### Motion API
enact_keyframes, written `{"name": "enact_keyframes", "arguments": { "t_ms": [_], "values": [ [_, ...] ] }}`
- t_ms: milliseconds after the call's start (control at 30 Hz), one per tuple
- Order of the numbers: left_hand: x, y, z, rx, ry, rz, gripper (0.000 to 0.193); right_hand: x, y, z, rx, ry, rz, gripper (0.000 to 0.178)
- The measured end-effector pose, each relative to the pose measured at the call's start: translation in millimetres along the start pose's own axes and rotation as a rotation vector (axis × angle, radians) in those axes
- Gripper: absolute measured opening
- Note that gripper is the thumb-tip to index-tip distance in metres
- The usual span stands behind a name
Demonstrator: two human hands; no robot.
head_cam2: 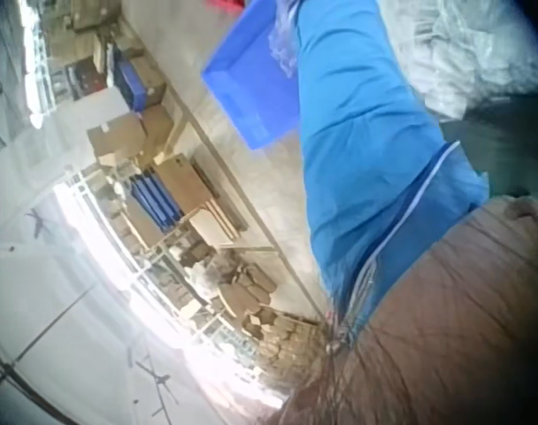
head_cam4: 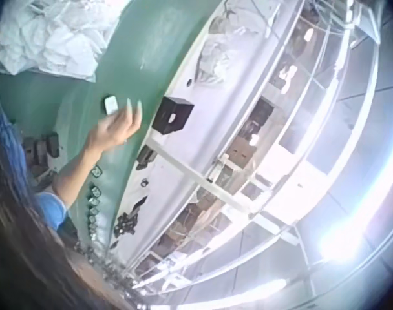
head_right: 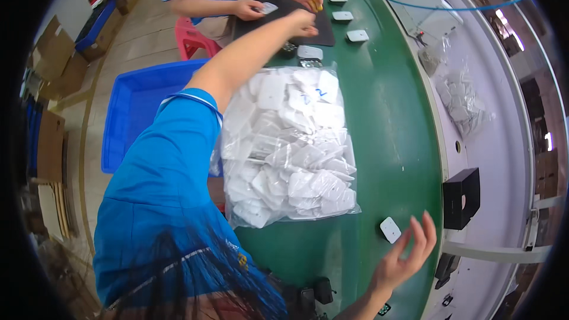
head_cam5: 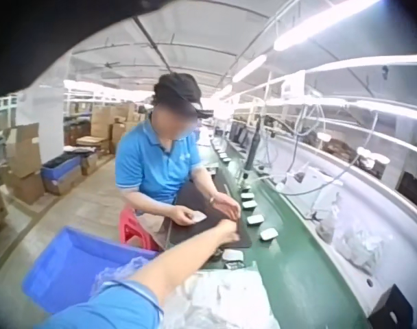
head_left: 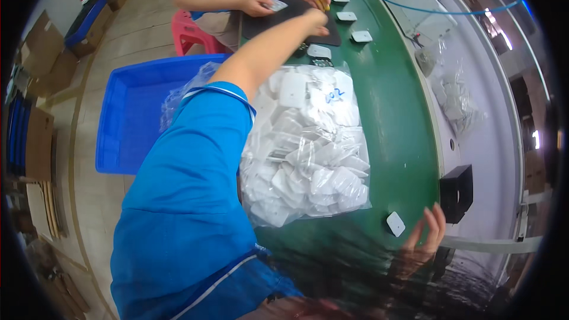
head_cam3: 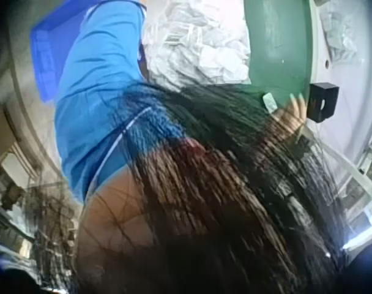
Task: The person assembles small electronic devices by hand at a green workbench. They pick up a white plastic casing, insert a small circuit board, and close the unit, repeating this process for multiple items. The finished devices are placed in a row on the table.
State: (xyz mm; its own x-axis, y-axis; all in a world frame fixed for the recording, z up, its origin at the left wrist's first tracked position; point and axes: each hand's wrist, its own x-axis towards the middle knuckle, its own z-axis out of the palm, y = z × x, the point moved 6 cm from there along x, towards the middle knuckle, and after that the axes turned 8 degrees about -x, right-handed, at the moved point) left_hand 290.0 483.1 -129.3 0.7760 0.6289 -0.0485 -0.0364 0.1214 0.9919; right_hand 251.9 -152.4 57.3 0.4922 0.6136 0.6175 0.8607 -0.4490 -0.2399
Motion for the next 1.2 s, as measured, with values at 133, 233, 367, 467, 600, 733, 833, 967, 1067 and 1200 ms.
{"name": "enact_keyframes", "arguments": {
  "t_ms": [133,233,367,467,600,733,833,967,1067,1200],
  "values": [
    [11,-25,20,0.489,0.192,-0.328,0.023,-99,79,-55,-0.195,-0.123,0.357,0.02],
    [30,-15,3,1.096,-0.067,-0.042,0.022,-162,99,-86,-0.2,-0.052,0.603,0.017],
    [67,-16,-47,1.246,-0.304,0.141,0.022,-205,89,-140,-0.26,0.022,0.806,0.016],
    [93,31,-88,1.303,-0.425,0.307,0.023,-217,84,-146,-0.233,0.078,0.869,0.018],
    [59,64,2,1.371,-1.168,0.718,0.033,-288,69,-163,-0.206,0.129,1.04,0.017],
    [-127,94,156,0.56,-0.613,0.645,0.038,-311,37,-150,-0.204,0.004,1.19,0.014],
    [-355,115,273,0.685,-0.597,0.822,0.037,-314,47,-117,-0.114,-0.102,1.031,0.013],
    [-487,75,350,0.731,-0.914,0.908,0.025,-293,55,-78,-0.137,-0.146,0.659,0.019],
    [-522,50,367,0.733,-0.986,0.853,0.022,-274,59,-52,-0.06,-0.202,0.474,0.019],
    [-543,31,354,0.661,-0.897,0.686,0.019,-269,68,-36,-0.048,-0.262,0.321,0.012]
  ]
}}
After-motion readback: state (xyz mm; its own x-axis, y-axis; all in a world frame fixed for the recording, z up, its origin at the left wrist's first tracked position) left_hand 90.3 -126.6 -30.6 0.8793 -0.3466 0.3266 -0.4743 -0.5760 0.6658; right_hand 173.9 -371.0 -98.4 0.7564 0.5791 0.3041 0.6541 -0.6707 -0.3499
